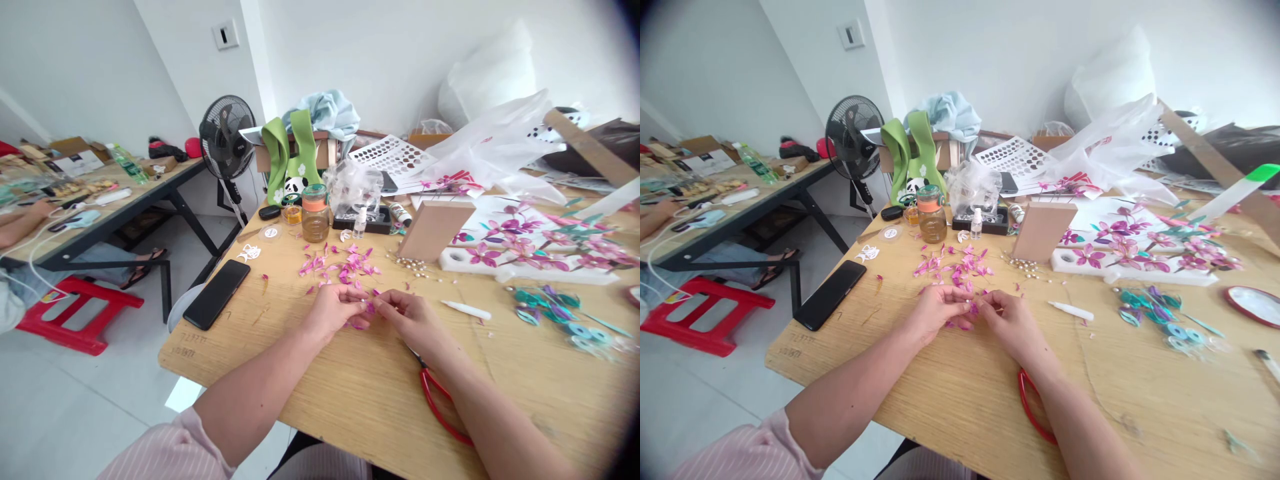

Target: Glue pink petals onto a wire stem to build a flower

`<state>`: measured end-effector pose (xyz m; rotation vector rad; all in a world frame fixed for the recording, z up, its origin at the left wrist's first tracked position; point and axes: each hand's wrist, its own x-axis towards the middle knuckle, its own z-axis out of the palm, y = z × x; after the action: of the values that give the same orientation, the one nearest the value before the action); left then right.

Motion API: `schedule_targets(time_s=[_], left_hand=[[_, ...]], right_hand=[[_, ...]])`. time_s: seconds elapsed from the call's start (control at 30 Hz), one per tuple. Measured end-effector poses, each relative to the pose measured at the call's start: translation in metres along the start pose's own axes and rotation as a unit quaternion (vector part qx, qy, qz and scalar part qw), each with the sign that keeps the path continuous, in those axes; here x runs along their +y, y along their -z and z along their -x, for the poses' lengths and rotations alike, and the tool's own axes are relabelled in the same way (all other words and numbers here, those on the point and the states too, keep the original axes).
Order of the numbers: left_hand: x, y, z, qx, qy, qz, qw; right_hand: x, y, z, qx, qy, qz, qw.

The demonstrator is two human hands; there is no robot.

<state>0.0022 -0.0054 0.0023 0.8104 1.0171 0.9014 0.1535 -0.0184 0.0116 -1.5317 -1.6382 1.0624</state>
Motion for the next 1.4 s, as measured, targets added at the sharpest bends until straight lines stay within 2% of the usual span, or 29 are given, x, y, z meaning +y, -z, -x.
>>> schedule_targets(time_s=[0.4,0.77,1.17,1.4], left_hand=[[-0.001,0.001,0.001,-0.017,-0.005,0.014,1.0],[0.01,-0.003,0.005,-0.014,0.012,-0.011,1.0],[0.006,-0.001,0.004,-0.021,-0.03,-0.002,0.999],[0.006,0.0,0.003,-0.026,-0.038,-0.007,0.999]], right_hand=[[0.0,-0.004,0.0,0.018,0.027,0.016,0.999],[-0.005,-0.004,0.003,0.017,0.062,0.009,0.998],[-0.005,-0.003,0.002,0.03,0.074,-0.01,0.997],[-0.005,-0.002,0.002,0.008,0.064,-0.042,0.997]])
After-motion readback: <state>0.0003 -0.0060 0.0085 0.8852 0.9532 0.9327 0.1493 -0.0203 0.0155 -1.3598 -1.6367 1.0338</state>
